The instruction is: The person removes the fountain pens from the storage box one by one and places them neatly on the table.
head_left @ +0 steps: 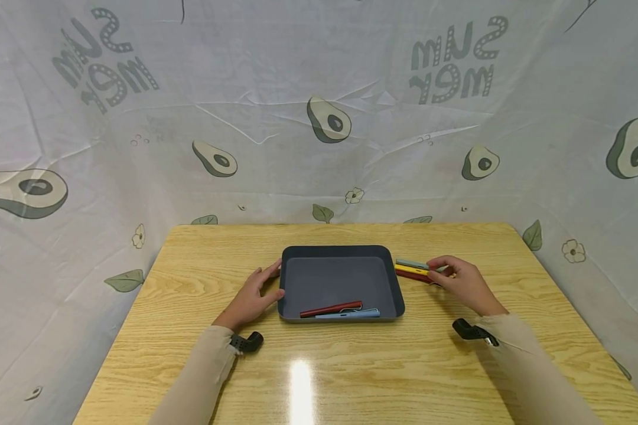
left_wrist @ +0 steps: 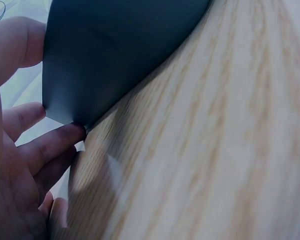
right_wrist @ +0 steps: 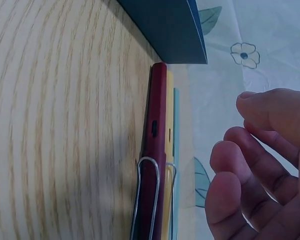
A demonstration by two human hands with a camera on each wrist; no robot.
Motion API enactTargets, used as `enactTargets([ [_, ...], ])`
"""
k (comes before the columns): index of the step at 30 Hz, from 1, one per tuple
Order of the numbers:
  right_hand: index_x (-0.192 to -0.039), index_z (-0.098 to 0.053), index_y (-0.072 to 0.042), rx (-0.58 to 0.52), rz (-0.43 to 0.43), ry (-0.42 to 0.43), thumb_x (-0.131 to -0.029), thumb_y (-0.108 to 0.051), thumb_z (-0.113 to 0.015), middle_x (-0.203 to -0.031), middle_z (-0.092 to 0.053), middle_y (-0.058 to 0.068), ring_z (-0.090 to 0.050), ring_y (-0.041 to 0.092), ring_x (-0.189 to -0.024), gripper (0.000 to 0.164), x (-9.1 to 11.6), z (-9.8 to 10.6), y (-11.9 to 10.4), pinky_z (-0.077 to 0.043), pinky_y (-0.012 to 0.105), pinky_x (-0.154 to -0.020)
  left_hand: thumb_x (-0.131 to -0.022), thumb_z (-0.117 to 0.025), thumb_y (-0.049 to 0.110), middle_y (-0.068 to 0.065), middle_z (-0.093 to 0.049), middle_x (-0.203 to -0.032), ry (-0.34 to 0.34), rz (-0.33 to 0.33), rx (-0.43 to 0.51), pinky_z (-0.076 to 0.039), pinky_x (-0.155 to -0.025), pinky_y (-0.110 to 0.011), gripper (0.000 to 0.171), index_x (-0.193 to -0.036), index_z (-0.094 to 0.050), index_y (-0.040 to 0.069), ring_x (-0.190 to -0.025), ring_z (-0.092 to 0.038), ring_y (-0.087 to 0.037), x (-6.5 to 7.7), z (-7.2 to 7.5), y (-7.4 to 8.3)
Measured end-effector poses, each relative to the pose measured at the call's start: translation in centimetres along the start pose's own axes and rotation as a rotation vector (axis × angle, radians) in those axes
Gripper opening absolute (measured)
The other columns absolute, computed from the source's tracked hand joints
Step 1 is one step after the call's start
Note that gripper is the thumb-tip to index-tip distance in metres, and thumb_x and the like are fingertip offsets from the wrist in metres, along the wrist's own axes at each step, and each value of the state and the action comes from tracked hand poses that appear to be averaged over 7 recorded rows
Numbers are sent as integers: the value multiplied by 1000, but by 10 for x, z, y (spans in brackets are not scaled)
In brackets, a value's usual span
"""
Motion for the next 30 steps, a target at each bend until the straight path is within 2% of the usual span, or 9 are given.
enactTargets([
  [11, -124, -70, -5, 8, -3, -16, -103, -21, -68, -107, -69, 16, -64, 26, -87, 27, -3, -4, -5, -59, 31, -64, -103, -67, 30, -13, -52, -154, 3, -22, -5, -6, -129, -56, 75, -165, -28, 13, -146, -44, -33, 0, 0, 3],
  [23, -124, -70, -6, 5, 23, -9, -101, -19, -70, -111, -69, 17, -64, 23, -88, 27, -2, -4, -15, -61, 33, -67, -103, -66, 31, -13, -52, -154, 8, -26, -1, -6, -129, -55, 75, -165, -28, 13, -146, -45, -32, 1, 0, 3],
  [30, -123, -70, -6, 6, 38, -4, -101, -19, -71, -107, -69, 15, -63, 21, -85, 26, -3, -6, -19, -57, 27, -64, -103, -66, 30, -13, -52, -153, 11, -14, -7, -6, -129, -55, 74, -165, -28, 14, -146, -45, -33, 1, 0, 2],
])
Point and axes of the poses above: each hand's wrist, its own x-axis away from the middle knuckle, its own z-axis out of the back of the hand, y = z × x, the point moved 3 cm from there along -x, towards the middle knuckle
